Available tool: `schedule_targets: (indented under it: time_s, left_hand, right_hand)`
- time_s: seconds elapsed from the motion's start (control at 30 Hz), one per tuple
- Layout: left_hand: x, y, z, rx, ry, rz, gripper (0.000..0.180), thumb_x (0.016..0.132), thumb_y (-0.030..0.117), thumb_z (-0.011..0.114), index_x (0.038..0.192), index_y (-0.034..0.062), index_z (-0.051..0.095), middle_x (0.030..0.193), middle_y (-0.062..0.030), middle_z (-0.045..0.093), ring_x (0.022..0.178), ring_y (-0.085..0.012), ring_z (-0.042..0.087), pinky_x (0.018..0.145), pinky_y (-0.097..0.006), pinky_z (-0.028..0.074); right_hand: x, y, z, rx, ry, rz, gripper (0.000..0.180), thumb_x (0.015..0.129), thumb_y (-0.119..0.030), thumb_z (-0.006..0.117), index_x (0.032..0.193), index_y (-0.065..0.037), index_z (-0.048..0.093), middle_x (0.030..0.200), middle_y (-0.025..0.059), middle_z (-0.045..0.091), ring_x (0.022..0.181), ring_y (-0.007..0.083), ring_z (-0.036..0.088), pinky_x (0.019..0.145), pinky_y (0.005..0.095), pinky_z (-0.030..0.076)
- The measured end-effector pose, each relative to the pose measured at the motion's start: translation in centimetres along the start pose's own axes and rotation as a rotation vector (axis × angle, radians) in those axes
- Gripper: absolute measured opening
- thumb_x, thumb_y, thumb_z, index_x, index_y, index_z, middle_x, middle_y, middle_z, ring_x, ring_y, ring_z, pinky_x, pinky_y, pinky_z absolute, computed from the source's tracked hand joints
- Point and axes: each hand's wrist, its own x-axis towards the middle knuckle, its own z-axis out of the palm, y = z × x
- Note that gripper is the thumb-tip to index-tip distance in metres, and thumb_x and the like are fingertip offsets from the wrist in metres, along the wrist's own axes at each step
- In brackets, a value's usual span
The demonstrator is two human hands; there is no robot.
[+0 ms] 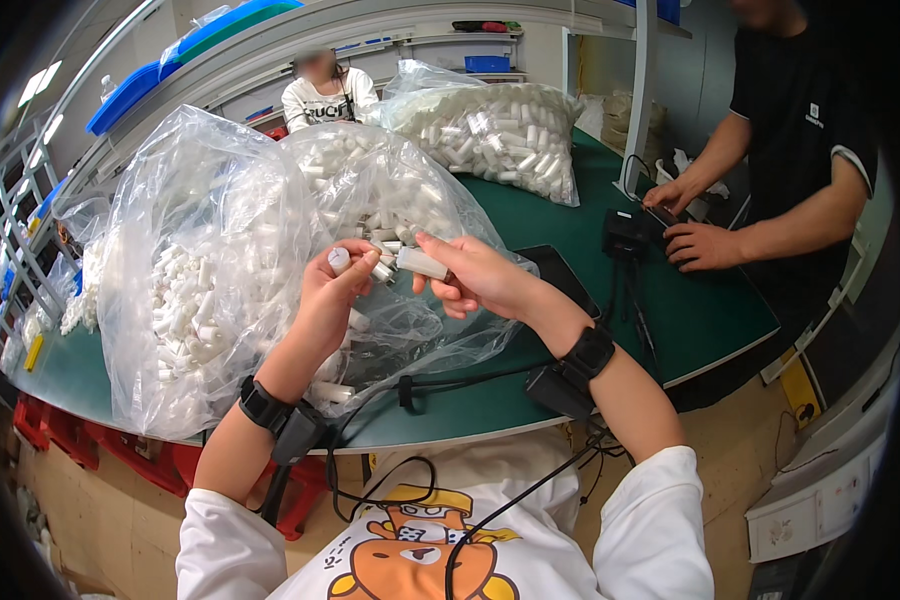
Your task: The person repeatedly picks up small white cylindrical objects from a large plastic bag on a green table. They hold two pieces, align them, and press them together to form a single capsule-like unit before placing it back into the bag. This process is repeated continuously.
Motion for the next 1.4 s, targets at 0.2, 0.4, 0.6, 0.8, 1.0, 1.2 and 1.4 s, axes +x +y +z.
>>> schedule_targets:
  time_s: [0.2,0.4,0.6,0.8,1.0,1.2,1.4]
  left_hand:
    - [0.04,0.07,0.31,-0.040,0.018,0.010,0.017,0.083,0.014,0.061,0.095,0.0018,0.057,0.069,0.0042,0.049,0.059,-0.0042,0.040,0.056,-0.021,0.033]
    - [0.15,-0.22,0.02,-0.163,-0.048,-0.037,0.022,0.082,0.019,0.062,0.097,0.0026,0.059,0.065,0.0051,0.046,0.058,-0.0052,0.040,0.056,-0.021,0.035]
    - [-0.16,0.48,0.45,-0.043,-0.074,-0.035,0.020,0.082,0.015,0.061,0.095,0.0007,0.058,0.065,0.0049,0.046,0.057,-0.0039,0.040,0.055,-0.021,0.033]
    - [-0.33,0.47,0.37,0.010,-0.074,-0.030,0.016,0.081,0.014,0.063,0.091,0.0022,0.059,0.067,0.0033,0.051,0.058,-0.0052,0.043,0.053,-0.020,0.033]
    - [-0.16,0.05,0.17,0.013,-0.092,-0.010,0.011,0.082,0.012,0.060,0.088,0.0029,0.058,0.072,0.0022,0.052,0.059,-0.0051,0.043,0.054,-0.021,0.034]
    - [-0.12,-0.11,0.18,-0.078,-0.111,-0.030,0.011,0.080,0.014,0.061,0.085,0.0045,0.057,0.068,0.0040,0.050,0.060,-0.0045,0.042,0.055,-0.021,0.035]
    - [-0.15,0.23,0.29,-0.128,-0.125,-0.055,0.011,0.080,0.014,0.061,0.084,0.0047,0.057,0.069,0.0034,0.050,0.059,-0.0050,0.042,0.055,-0.021,0.035]
  right_hand:
    - [0.02,-0.14,0.26,0.001,-0.001,-0.011,0.049,0.093,-0.044,0.037,0.080,0.000,0.054,0.049,-0.0035,0.038,0.037,0.0054,0.035,0.044,0.0218,0.036]
    - [0.26,0.22,0.36,-0.049,0.023,-0.123,0.044,0.092,-0.045,0.040,0.088,-0.003,0.053,0.062,0.0002,0.051,0.050,0.0074,0.046,0.054,0.0212,0.040]
    - [0.38,0.51,0.39,-0.104,-0.026,-0.139,0.038,0.090,-0.042,0.047,0.091,-0.005,0.052,0.071,0.0030,0.056,0.057,0.0090,0.051,0.058,0.0218,0.043]
    - [0.50,0.60,0.49,-0.159,-0.050,-0.141,0.037,0.090,-0.041,0.048,0.091,-0.005,0.052,0.072,0.0042,0.058,0.057,0.0095,0.052,0.060,0.0220,0.044]
    - [0.47,0.56,0.50,-0.191,-0.078,-0.121,0.036,0.090,-0.040,0.049,0.092,-0.004,0.053,0.076,0.0074,0.061,0.058,0.0100,0.054,0.061,0.0229,0.045]
    - [0.22,0.14,0.96,-0.126,-0.127,-0.095,0.039,0.091,-0.041,0.046,0.096,-0.003,0.053,0.081,0.0098,0.062,0.060,0.0115,0.056,0.065,0.0248,0.046]
    - [0.35,0.50,0.72,-0.072,-0.169,-0.147,0.041,0.091,-0.041,0.045,0.100,-0.002,0.053,0.084,0.0109,0.061,0.065,0.0132,0.058,0.068,0.0271,0.048]
